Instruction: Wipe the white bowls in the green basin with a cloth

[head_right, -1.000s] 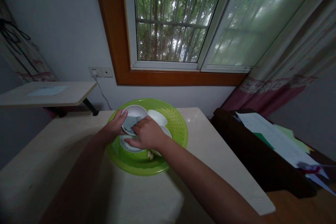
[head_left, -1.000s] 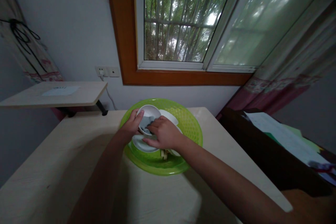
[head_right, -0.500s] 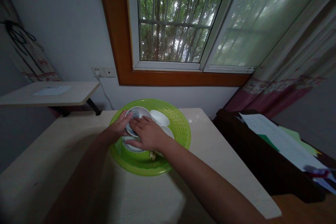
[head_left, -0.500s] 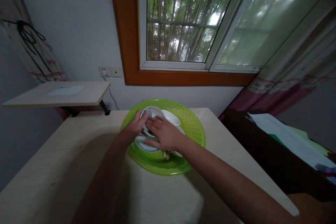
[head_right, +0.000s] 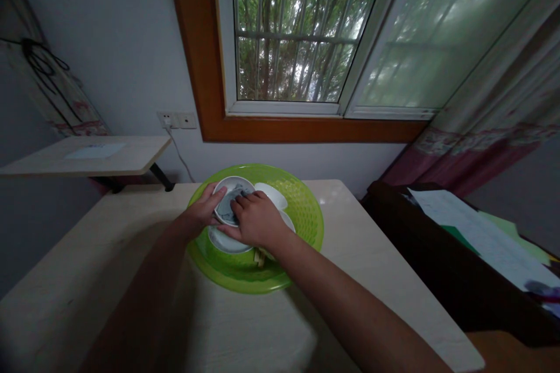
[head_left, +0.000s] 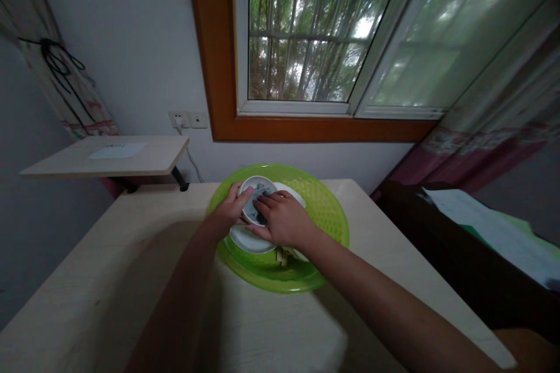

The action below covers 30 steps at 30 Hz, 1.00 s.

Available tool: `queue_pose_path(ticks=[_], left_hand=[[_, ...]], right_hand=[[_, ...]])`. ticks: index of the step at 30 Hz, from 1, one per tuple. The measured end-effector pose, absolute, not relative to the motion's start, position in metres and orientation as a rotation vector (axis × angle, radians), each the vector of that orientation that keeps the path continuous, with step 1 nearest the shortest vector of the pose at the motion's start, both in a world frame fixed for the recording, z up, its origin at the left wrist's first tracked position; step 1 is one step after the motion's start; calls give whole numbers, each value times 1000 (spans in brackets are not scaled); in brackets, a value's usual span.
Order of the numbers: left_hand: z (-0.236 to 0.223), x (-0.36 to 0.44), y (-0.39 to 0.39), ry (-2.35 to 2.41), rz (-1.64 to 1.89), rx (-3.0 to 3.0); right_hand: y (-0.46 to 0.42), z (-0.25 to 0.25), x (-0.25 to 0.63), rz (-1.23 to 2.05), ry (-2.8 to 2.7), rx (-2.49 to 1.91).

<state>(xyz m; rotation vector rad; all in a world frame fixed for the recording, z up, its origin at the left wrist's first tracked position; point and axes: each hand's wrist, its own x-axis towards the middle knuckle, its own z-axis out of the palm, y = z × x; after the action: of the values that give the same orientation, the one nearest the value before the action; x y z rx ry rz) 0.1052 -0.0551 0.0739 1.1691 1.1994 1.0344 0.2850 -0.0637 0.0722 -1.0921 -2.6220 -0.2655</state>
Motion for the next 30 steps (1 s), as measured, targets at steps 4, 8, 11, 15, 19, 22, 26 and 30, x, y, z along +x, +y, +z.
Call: queue_pose_path(ticks=[4, 8, 11, 15, 19, 22, 26, 30], left_hand=[[72, 104, -55, 1217, 1048, 1169], [65, 101, -52, 1201, 1055, 1197], [62, 99, -51, 1183, 1052, 1205], [61, 99, -50, 1155, 1050, 1193], [60, 100, -50, 1158, 1021, 1199], [60, 101, -49, 1136, 1011, 1191], [61, 103, -49, 1156, 1002, 1197], [70, 105, -54, 1188, 1007, 1208]], right_hand=[[-64, 74, 285, -258, -2660, -1077], [-63, 73, 287, -240, -2689, -980], [-62, 73, 290, -174, -2708, -890], [-61, 73, 292, -14, -2682, -771], [-61, 73, 291, 44, -2654, -702], [-61, 71, 289, -3, -2662, -721], [-61, 69, 286, -105, -2664, -806], [-61, 68, 285, -163, -2637, -919]])
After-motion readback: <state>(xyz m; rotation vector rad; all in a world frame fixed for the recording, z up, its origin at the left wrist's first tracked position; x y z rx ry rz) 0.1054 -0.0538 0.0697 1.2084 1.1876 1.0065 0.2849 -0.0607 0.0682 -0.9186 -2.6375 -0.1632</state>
